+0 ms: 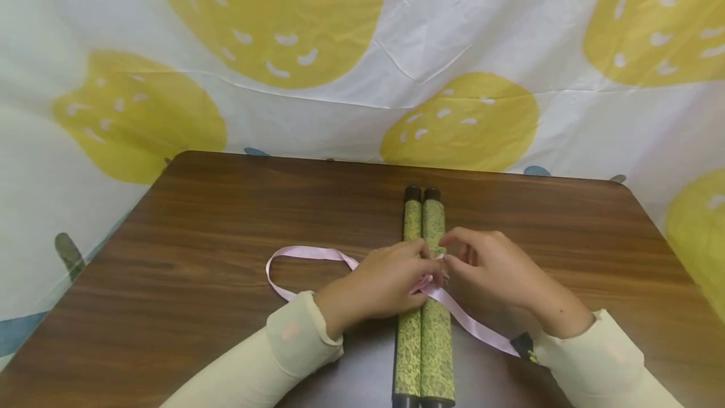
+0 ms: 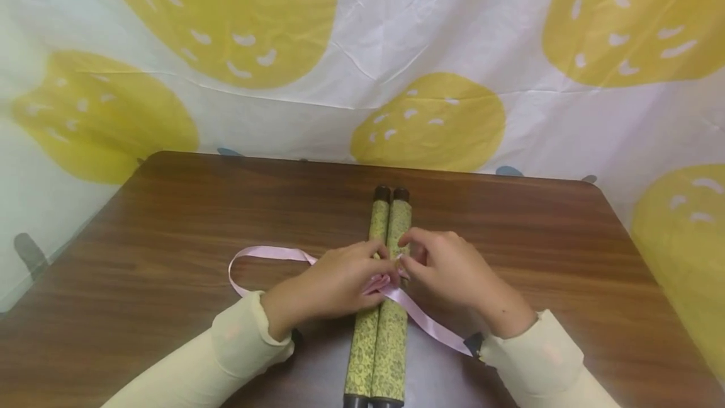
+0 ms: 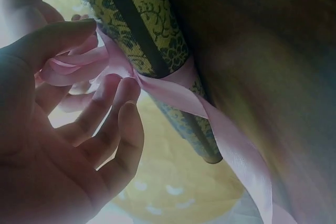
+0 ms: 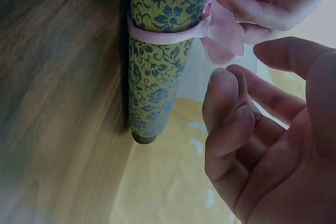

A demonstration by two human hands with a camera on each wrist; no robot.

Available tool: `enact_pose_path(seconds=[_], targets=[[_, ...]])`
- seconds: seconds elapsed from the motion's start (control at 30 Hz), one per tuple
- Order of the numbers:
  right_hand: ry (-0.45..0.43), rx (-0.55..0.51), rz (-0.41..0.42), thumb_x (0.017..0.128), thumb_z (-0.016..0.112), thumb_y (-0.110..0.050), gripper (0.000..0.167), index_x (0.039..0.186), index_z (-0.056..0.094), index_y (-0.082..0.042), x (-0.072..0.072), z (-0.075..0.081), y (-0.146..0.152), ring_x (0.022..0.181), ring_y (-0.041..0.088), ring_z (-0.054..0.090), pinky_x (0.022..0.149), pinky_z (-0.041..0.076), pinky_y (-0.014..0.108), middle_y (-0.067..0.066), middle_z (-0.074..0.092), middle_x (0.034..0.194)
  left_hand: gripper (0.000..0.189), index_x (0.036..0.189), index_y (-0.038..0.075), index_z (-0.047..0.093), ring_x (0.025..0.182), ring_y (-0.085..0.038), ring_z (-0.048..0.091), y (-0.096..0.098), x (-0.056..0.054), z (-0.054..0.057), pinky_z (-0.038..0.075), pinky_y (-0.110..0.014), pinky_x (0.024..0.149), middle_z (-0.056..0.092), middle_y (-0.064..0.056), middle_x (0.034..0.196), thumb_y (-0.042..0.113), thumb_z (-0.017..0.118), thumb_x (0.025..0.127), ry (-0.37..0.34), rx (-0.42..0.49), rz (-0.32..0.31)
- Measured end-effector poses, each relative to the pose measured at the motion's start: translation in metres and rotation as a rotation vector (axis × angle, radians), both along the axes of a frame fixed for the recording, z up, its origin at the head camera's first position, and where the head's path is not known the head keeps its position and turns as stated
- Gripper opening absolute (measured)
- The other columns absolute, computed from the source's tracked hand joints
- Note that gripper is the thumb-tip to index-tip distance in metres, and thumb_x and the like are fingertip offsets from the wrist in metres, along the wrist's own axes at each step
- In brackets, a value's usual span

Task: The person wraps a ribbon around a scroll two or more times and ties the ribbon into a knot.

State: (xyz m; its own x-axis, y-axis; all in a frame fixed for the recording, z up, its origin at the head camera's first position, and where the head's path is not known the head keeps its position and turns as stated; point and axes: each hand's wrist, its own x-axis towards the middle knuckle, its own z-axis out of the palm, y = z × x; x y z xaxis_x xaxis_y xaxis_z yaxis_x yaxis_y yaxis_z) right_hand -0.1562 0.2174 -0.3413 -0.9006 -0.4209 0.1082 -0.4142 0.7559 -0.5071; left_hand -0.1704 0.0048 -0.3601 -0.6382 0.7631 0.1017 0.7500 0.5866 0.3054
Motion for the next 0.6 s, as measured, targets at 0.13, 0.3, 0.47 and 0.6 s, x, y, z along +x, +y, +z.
enact_pose_path(seconds=[0.13, 0.3, 0.47, 0.6], targets=[[-0.013, -0.022, -0.001, 0.093, 0.067, -0.017, 0.019, 0.111, 0.071, -0.010, -0.0001, -0.0030, -0.0036, 0.059, 0.000, 0.054, 0.056, 0.048, 0.022, -0.011, 0.067, 0.074, 0.022, 0.101, 0.031, 0.072, 0.091, -0.006, 0.057, -0.0004, 0.0020, 0.0002, 0.048, -0.023, 0.068, 0.061, 0.009, 0.109, 0.023, 0.078, 0.082, -0.015, -0.017, 0.004], [-0.035, -0.029, 0.002, 0.093, 0.068, -0.016, 0.011, 0.101, 0.073, -0.011, 0.0003, -0.0050, -0.0061, 0.059, 0.001, 0.055, 0.056, 0.048, 0.022, -0.010, 0.068, 0.073, 0.017, 0.100, 0.029, 0.073, 0.091, -0.006, 0.056, -0.0024, 0.0043, 0.0009, 0.047, -0.021, 0.068, 0.061, 0.009, 0.104, 0.024, 0.077, 0.084, -0.006, -0.012, 0.002], [-0.026, -0.045, 0.009, 0.092, 0.068, -0.013, 0.006, 0.093, 0.074, -0.014, 0.0001, -0.0082, -0.0071, 0.060, 0.001, 0.056, 0.057, 0.049, 0.022, -0.009, 0.068, 0.072, 0.008, 0.097, 0.027, 0.073, 0.086, -0.006, 0.054, -0.0034, 0.0051, 0.0013, 0.045, -0.019, 0.066, 0.061, 0.008, 0.098, 0.028, 0.074, 0.089, 0.035, -0.006, 0.002], [0.010, -0.056, 0.012, 0.092, 0.069, -0.011, 0.006, 0.090, 0.073, -0.015, -0.0009, -0.0106, -0.0084, 0.060, 0.002, 0.055, 0.056, 0.048, 0.021, -0.009, 0.066, 0.071, 0.001, 0.091, 0.026, 0.071, 0.083, -0.007, 0.054, -0.0037, 0.0054, 0.0015, 0.045, -0.020, 0.066, 0.061, 0.008, 0.094, 0.026, 0.071, 0.090, 0.060, 0.003, 0.016]])
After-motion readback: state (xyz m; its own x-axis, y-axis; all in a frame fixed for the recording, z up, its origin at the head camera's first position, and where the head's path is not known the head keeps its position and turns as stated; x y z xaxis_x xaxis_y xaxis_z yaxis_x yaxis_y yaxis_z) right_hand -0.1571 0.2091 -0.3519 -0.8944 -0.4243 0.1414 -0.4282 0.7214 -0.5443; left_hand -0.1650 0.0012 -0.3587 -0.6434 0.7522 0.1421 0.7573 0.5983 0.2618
